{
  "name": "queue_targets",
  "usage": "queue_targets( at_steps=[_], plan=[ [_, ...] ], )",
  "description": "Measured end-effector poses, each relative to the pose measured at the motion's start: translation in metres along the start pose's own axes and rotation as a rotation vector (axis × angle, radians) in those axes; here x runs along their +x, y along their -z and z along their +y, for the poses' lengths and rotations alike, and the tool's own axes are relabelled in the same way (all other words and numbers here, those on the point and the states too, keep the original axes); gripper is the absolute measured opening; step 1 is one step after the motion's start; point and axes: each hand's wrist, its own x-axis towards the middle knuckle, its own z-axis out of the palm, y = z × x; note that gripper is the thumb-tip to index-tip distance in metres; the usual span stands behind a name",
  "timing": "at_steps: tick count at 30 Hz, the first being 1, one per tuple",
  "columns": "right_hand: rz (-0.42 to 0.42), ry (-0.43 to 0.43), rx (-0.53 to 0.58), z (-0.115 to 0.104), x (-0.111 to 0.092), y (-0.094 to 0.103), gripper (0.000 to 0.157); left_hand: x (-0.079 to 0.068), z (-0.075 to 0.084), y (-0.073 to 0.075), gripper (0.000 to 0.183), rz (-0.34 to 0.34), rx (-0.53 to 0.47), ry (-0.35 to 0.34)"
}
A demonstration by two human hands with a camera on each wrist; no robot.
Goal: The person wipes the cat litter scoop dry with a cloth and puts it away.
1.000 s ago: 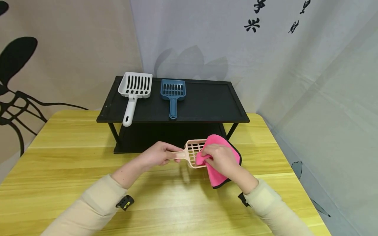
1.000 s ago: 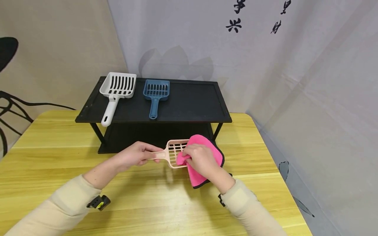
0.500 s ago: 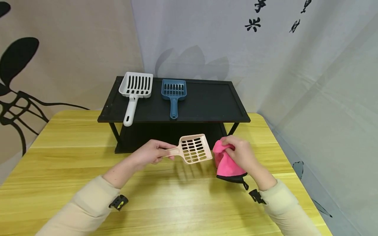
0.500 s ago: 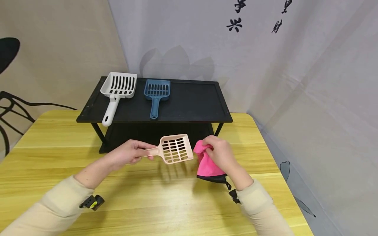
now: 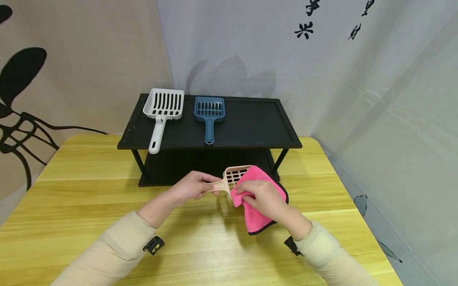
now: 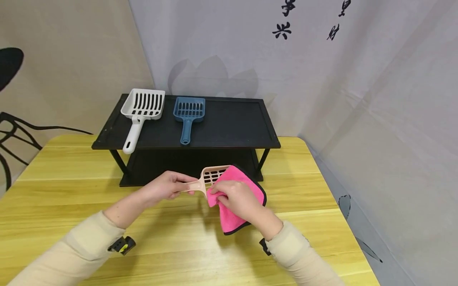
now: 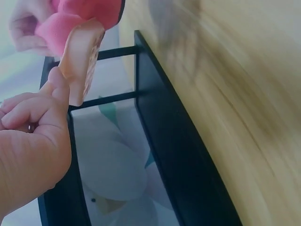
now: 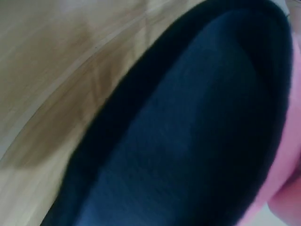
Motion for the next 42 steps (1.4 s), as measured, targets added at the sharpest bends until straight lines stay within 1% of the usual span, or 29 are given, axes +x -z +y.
queue_targets(
  at_steps=[3, 6, 8, 10, 11, 13, 14, 15, 16, 17, 19, 21, 23, 25, 27, 30, 33, 35, 37, 40, 42],
  plan=[
    [-0.060, 0.028, -0.071, -0.002, 0.001, -0.003, 0.016, -0.001, -0.002, 0.000, 0.031, 0.002, -0.013, 0.015],
    [-0.109, 0.012, -0.099, 0.000, -0.001, 0.000, 0.015, -0.002, -0.003, 0.002, 0.032, 0.000, -0.023, 0.017],
    [-0.120, 0.004, -0.119, 0.003, -0.004, 0.003, 0.016, -0.003, -0.004, 0.003, 0.032, -0.005, -0.027, 0.012],
    [-0.102, 0.012, -0.137, 0.008, -0.008, 0.005, 0.017, -0.004, -0.004, 0.005, 0.033, -0.011, -0.033, 0.005],
    [-0.080, 0.022, -0.145, 0.011, -0.010, 0.007, 0.018, -0.005, -0.004, 0.007, 0.033, -0.016, -0.036, -0.003],
    [-0.025, 0.041, -0.149, 0.018, -0.015, 0.009, 0.020, -0.006, -0.005, 0.010, 0.033, -0.019, -0.039, -0.010],
    [0.005, 0.041, -0.146, 0.022, -0.018, 0.011, 0.021, -0.007, -0.006, 0.012, 0.033, -0.022, -0.039, -0.015],
    [0.034, 0.023, -0.136, 0.026, -0.021, 0.012, 0.021, -0.007, -0.007, 0.013, 0.033, -0.028, -0.035, -0.022],
    [0.063, -0.015, -0.111, 0.030, -0.023, 0.014, 0.020, -0.008, -0.008, 0.015, 0.033, -0.035, -0.031, -0.029],
    [0.091, -0.076, -0.075, 0.033, -0.026, 0.017, 0.020, -0.009, -0.008, 0.017, 0.033, -0.043, -0.025, -0.035],
    [0.143, -0.243, 0.033, 0.041, -0.030, 0.022, 0.017, -0.010, -0.010, 0.021, 0.033, -0.063, -0.014, -0.044],
    [0.192, -0.433, 0.177, 0.047, -0.032, 0.028, 0.013, -0.011, -0.010, 0.024, 0.033, -0.095, -0.001, -0.056],
    [0.242, -0.575, 0.313, 0.052, -0.032, 0.034, 0.010, -0.012, -0.011, 0.026, 0.033, -0.132, 0.011, -0.068],
    [0.271, -0.654, 0.390, 0.054, -0.028, 0.038, 0.010, -0.012, -0.012, 0.026, 0.033, -0.169, 0.024, -0.081],
    [0.278, -0.699, 0.423, 0.053, -0.022, 0.041, 0.011, -0.012, -0.013, 0.025, 0.033, -0.212, 0.038, -0.096],
    [0.254, -0.700, 0.430, 0.050, -0.013, 0.043, 0.012, -0.011, -0.012, 0.022, 0.032, -0.273, 0.056, -0.117],
    [0.182, -0.628, 0.495, 0.047, -0.005, 0.041, 0.011, -0.012, -0.010, 0.020, 0.031, -0.338, 0.087, -0.146],
    [0.110, -0.554, 0.556, 0.044, 0.000, 0.039, 0.009, -0.011, -0.009, 0.018, 0.030, -0.372, 0.115, -0.168],
    [0.023, -0.492, 0.641, 0.041, 0.006, 0.036, 0.007, -0.011, -0.007, 0.017, 0.029, -0.400, 0.140, -0.184],
    [-0.104, -0.423, 0.732, 0.036, 0.012, 0.033, 0.007, -0.010, -0.004, 0.014, 0.028, -0.429, 0.164, -0.203],
    [-0.168, -0.397, 0.771, 0.033, 0.014, 0.032, 0.007, -0.009, -0.002, 0.013, 0.027, -0.441, 0.170, -0.212]
  ],
)
